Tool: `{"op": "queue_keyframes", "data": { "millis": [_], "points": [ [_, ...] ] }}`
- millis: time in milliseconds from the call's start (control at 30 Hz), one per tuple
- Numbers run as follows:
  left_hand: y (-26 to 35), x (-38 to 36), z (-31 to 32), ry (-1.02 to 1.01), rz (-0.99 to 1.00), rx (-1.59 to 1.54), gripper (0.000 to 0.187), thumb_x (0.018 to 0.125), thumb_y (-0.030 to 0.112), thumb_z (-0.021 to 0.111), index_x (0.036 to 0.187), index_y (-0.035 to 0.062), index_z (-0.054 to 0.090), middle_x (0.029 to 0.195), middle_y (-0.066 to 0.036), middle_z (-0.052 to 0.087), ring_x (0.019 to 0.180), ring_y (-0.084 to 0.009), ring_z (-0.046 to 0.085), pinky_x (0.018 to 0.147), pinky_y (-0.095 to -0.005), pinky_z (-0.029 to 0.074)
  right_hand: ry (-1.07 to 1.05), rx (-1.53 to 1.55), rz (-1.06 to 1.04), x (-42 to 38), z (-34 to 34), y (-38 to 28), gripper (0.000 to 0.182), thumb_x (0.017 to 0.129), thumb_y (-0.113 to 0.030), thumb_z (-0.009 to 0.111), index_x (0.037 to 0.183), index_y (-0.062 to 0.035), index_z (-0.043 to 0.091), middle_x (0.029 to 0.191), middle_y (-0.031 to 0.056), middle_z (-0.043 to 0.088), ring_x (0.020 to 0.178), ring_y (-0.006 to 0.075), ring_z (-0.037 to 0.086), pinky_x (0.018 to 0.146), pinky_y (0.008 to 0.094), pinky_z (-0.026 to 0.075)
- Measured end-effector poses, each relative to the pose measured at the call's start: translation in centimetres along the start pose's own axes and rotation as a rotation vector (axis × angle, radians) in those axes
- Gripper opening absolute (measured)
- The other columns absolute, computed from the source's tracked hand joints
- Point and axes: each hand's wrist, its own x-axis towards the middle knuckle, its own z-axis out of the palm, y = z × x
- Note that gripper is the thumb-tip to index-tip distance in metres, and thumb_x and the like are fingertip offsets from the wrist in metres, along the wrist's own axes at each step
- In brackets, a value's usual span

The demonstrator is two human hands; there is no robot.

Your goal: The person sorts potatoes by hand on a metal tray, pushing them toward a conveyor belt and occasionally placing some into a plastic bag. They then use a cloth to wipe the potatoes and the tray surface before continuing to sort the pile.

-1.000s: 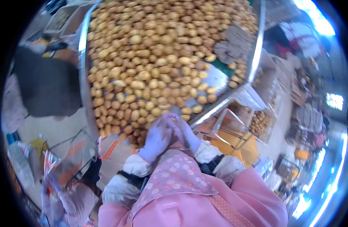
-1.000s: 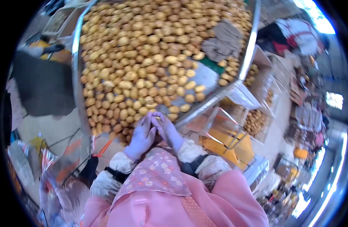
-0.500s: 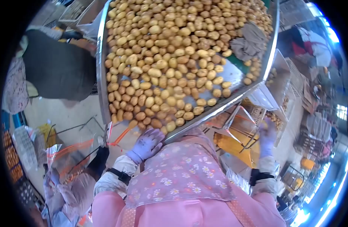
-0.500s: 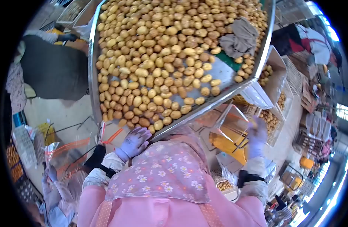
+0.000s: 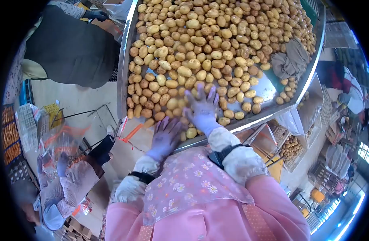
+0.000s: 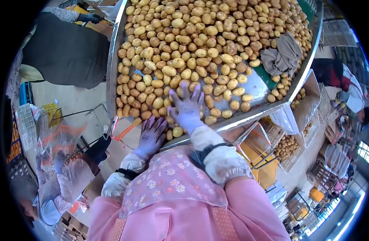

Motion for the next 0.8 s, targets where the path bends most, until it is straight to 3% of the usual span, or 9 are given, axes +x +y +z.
{"op": "queue_keyframes", "data": {
  "millis": [33, 133, 233, 267, 400, 533, 667, 733, 800],
  "points": [
    [-0.9, -1.0, -0.6, -0.038, -0.017, -0.026, 0.061, 0.091, 0.024, 0.064, 0.149, 0.0118, 0.05, 0.151, -0.014, 0.051, 0.142, -0.0406, 0.042, 0.12, -0.0569, 0.028, -0.006, 0.006, -0.004, 0.2, 0.1, 1.4, 0.057, 0.09, -0.038, 0.071, 0.144, -0.0306, 0.058, 0.157, 0.0142, 0.042, 0.15, 0.036, 0.033, 0.122, 0.0548, 0.027],
    [-3.9, -4.8, -0.9, -0.096, 0.005, -0.066, 0.054, 0.092, 0.025, 0.064, 0.145, 0.0147, 0.056, 0.15, -0.014, 0.053, 0.14, -0.0376, 0.046, 0.119, -0.0559, 0.032, -0.442, 0.001, -0.584, -0.4, 0.0, 12.2, 0.056, 0.093, -0.054, 0.065, 0.146, -0.0411, 0.055, 0.167, 0.0032, 0.032, 0.159, 0.0342, 0.015, 0.126, 0.0621, 0.012],
    [-4.9, -3.5, -1.7, 0.005, -0.184, -0.082, 0.052, 0.093, 0.021, 0.063, 0.144, 0.011, 0.057, 0.148, -0.015, 0.054, 0.129, -0.0366, 0.056, 0.108, -0.0489, 0.046, -0.245, -0.234, -0.512, 4.7, -0.9, 17.1, 0.061, 0.099, -0.045, 0.057, 0.156, -0.0325, 0.041, 0.17, 0.0064, 0.027, 0.159, 0.0369, 0.013, 0.127, 0.059, 0.003],
    [-5.1, -1.9, -2.0, 0.114, -0.287, -0.04, 0.052, 0.092, 0.02, 0.063, 0.143, 0.0096, 0.057, 0.148, -0.016, 0.054, 0.125, -0.0364, 0.06, 0.104, -0.0464, 0.05, -0.193, 0.021, -0.219, 6.8, 0.2, 16.4, 0.068, 0.096, -0.05, 0.059, 0.157, -0.0237, 0.04, 0.169, 0.0181, 0.026, 0.157, 0.0429, 0.016, 0.125, 0.0639, 0.007],
    [-5.7, 4.6, 0.3, 0.093, -0.447, 0.062, 0.056, 0.092, 0.017, 0.061, 0.147, 0.009, 0.052, 0.146, -0.018, 0.054, 0.117, -0.0371, 0.063, 0.097, -0.0453, 0.054, 0.128, -0.071, 0.066, 9.1, 2.7, 6.5, 0.073, 0.095, -0.05, 0.06, 0.156, -0.0153, 0.041, 0.161, 0.0363, 0.027, 0.151, 0.0503, 0.024, 0.123, 0.0654, 0.014],
    [-6.5, 3.4, 0.0, -0.024, -0.383, 0.087, 0.056, 0.092, 0.018, 0.061, 0.147, 0.0092, 0.049, 0.142, -0.017, 0.056, 0.12, -0.0353, 0.063, 0.095, -0.0447, 0.055, -0.251, 0.119, -0.344, 1.1, -0.5, 11.4, 0.067, 0.096, -0.042, 0.061, 0.154, -0.0133, 0.043, 0.156, 0.0289, 0.04, 0.149, 0.0484, 0.03, 0.123, 0.0646, 0.015],
    [-5.9, 3.8, -1.7, 0.096, -0.439, -0.219, 0.057, 0.087, 0.017, 0.071, 0.141, 0.0084, 0.055, 0.137, -0.016, 0.058, 0.115, -0.0355, 0.064, 0.09, -0.0444, 0.056, -0.295, -0.067, -0.128, -5.0, -4.9, 12.5, 0.059, 0.099, -0.03, 0.06, 0.153, -0.0112, 0.044, 0.15, 0.0207, 0.051, 0.149, 0.04, 0.034, 0.122, 0.0578, 0.027],
    [-2.5, 5.1, -3.8, 0.138, -0.58, -0.346, 0.061, 0.085, 0.016, 0.075, 0.143, 0.008, 0.055, 0.137, -0.016, 0.059, 0.116, -0.0364, 0.063, 0.091, -0.0441, 0.055, -0.187, 0.799, 0.267, -7.0, -3.7, 11.8, 0.053, 0.102, -0.019, 0.059, 0.152, -0.0102, 0.045, 0.146, 0.0139, 0.057, 0.144, 0.0294, 0.045, 0.115, 0.0458, 0.041],
    [1.8, 6.3, -4.5, -0.095, -0.315, -0.693, 0.066, 0.087, 0.021, 0.073, 0.148, 0.0077, 0.051, 0.139, -0.018, 0.057, 0.126, -0.0377, 0.057, 0.105, -0.0459, 0.048, -0.249, 1.812, 0.792, -5.3, -4.4, 6.2, 0.048, 0.105, -0.016, 0.059, 0.15, -0.0078, 0.047, 0.124, 0.0068, 0.062, 0.101, 0.0192, 0.064, 0.09, 0.0318, 0.052]
  ]
}}
